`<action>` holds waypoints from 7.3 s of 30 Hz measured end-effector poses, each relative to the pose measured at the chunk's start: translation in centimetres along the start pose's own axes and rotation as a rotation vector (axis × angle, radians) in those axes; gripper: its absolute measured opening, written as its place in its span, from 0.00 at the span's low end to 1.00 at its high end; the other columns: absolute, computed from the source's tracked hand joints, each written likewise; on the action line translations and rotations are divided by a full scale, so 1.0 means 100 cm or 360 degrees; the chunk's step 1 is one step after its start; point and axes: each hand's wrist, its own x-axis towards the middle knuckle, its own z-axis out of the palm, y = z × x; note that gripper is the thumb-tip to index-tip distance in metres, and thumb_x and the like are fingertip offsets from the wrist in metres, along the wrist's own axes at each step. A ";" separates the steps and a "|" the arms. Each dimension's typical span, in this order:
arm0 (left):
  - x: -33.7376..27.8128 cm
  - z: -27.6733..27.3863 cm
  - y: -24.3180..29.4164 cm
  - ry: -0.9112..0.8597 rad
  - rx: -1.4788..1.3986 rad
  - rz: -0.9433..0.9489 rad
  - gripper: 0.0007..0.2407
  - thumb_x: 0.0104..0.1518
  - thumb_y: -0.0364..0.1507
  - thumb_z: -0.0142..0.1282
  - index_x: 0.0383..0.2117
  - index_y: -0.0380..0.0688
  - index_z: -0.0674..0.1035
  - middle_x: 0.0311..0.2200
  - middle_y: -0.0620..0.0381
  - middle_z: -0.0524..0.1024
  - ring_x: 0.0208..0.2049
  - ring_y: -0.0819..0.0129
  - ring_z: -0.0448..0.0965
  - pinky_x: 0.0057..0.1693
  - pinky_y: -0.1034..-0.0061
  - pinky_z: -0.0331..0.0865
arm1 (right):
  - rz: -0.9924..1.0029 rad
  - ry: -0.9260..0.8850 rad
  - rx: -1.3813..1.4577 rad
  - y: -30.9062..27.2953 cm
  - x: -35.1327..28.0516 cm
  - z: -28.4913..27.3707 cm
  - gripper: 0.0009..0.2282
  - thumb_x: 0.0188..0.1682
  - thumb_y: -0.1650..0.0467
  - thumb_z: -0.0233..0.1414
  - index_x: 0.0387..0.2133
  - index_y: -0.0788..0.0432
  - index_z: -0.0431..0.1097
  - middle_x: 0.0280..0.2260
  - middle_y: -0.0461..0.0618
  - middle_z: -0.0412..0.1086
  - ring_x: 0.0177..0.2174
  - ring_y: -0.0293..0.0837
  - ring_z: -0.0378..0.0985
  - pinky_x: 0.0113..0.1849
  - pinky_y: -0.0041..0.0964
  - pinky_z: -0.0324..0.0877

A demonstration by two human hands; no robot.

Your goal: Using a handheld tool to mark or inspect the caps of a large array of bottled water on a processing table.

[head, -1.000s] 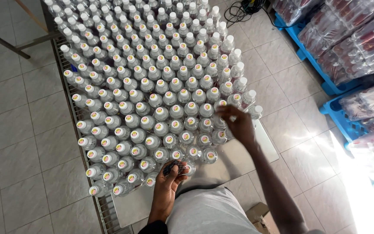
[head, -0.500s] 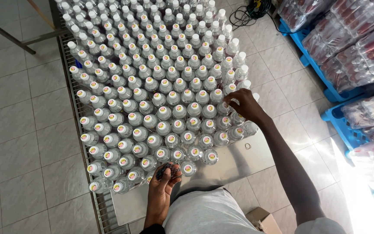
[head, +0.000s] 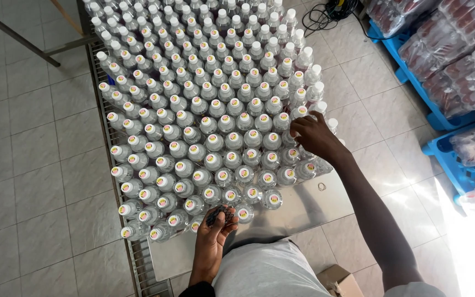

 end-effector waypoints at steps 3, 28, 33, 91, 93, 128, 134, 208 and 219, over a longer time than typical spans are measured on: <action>-0.001 -0.002 0.000 0.0002 -0.0016 -0.0012 0.18 0.60 0.33 0.62 0.53 0.32 0.79 0.49 0.37 0.83 0.44 0.51 0.85 0.50 0.65 0.79 | 0.0061 -0.0126 0.0162 -0.004 0.001 0.001 0.13 0.48 0.76 0.63 0.43 0.52 0.72 0.39 0.46 0.78 0.43 0.55 0.78 0.56 0.51 0.64; 0.020 0.013 -0.006 -0.0138 -0.0145 -0.0041 0.16 0.61 0.33 0.64 0.51 0.38 0.79 0.50 0.44 0.84 0.50 0.51 0.87 0.53 0.65 0.79 | 0.0150 -0.0122 0.1662 -0.194 -0.029 -0.069 0.15 0.48 0.66 0.68 0.47 0.49 0.78 0.42 0.42 0.78 0.41 0.39 0.81 0.44 0.35 0.76; 0.018 0.033 -0.011 -0.0212 -0.0282 0.0036 0.09 0.66 0.27 0.62 0.50 0.42 0.79 0.45 0.48 0.84 0.36 0.66 0.84 0.50 0.65 0.84 | 0.0349 -0.0008 0.1905 -0.231 -0.045 -0.024 0.21 0.38 0.69 0.76 0.46 0.56 0.81 0.34 0.48 0.75 0.37 0.44 0.81 0.45 0.36 0.81; 0.007 -0.026 -0.013 0.0014 -0.0152 -0.0125 0.19 0.58 0.33 0.65 0.52 0.36 0.78 0.46 0.44 0.83 0.48 0.53 0.86 0.53 0.66 0.78 | 0.0039 -0.0142 0.0556 -0.048 0.026 -0.012 0.03 0.55 0.74 0.60 0.41 0.59 0.76 0.39 0.57 0.78 0.36 0.56 0.81 0.33 0.48 0.74; 0.009 -0.026 -0.013 0.0002 -0.0153 -0.0114 0.19 0.58 0.33 0.66 0.53 0.36 0.77 0.45 0.43 0.83 0.49 0.53 0.86 0.53 0.66 0.78 | 0.0047 -0.0154 0.0544 -0.051 0.029 -0.015 0.06 0.55 0.74 0.59 0.44 0.59 0.76 0.42 0.58 0.78 0.36 0.56 0.82 0.34 0.48 0.76; 0.019 0.001 -0.006 -0.0159 -0.0138 -0.0042 0.12 0.57 0.29 0.70 0.45 0.45 0.80 0.40 0.55 0.84 0.43 0.66 0.83 0.51 0.68 0.76 | 0.0557 -0.0094 0.1933 -0.251 -0.035 -0.018 0.13 0.49 0.71 0.68 0.47 0.52 0.80 0.39 0.42 0.75 0.38 0.37 0.79 0.41 0.32 0.74; 0.012 0.003 -0.003 -0.0189 -0.0052 -0.0171 0.16 0.53 0.28 0.71 0.45 0.43 0.78 0.51 0.44 0.86 0.49 0.61 0.86 0.53 0.69 0.77 | 0.0763 -0.0187 0.2252 -0.236 -0.044 -0.018 0.12 0.46 0.75 0.69 0.44 0.56 0.81 0.32 0.45 0.81 0.34 0.37 0.84 0.40 0.31 0.79; 0.004 -0.041 0.002 0.0012 -0.0267 -0.0009 0.13 0.57 0.30 0.69 0.46 0.44 0.80 0.44 0.53 0.84 0.46 0.59 0.85 0.53 0.69 0.77 | -0.0048 -0.0459 0.0578 -0.056 0.089 -0.001 0.06 0.60 0.68 0.54 0.46 0.52 0.77 0.45 0.50 0.80 0.41 0.54 0.82 0.38 0.50 0.73; 0.004 -0.042 0.001 0.0017 -0.0287 -0.0009 0.12 0.58 0.29 0.68 0.46 0.44 0.80 0.45 0.51 0.84 0.46 0.59 0.85 0.53 0.68 0.76 | -0.0004 -0.0417 0.0609 -0.060 0.090 -0.012 0.11 0.63 0.61 0.51 0.44 0.55 0.76 0.45 0.50 0.80 0.41 0.53 0.82 0.38 0.49 0.72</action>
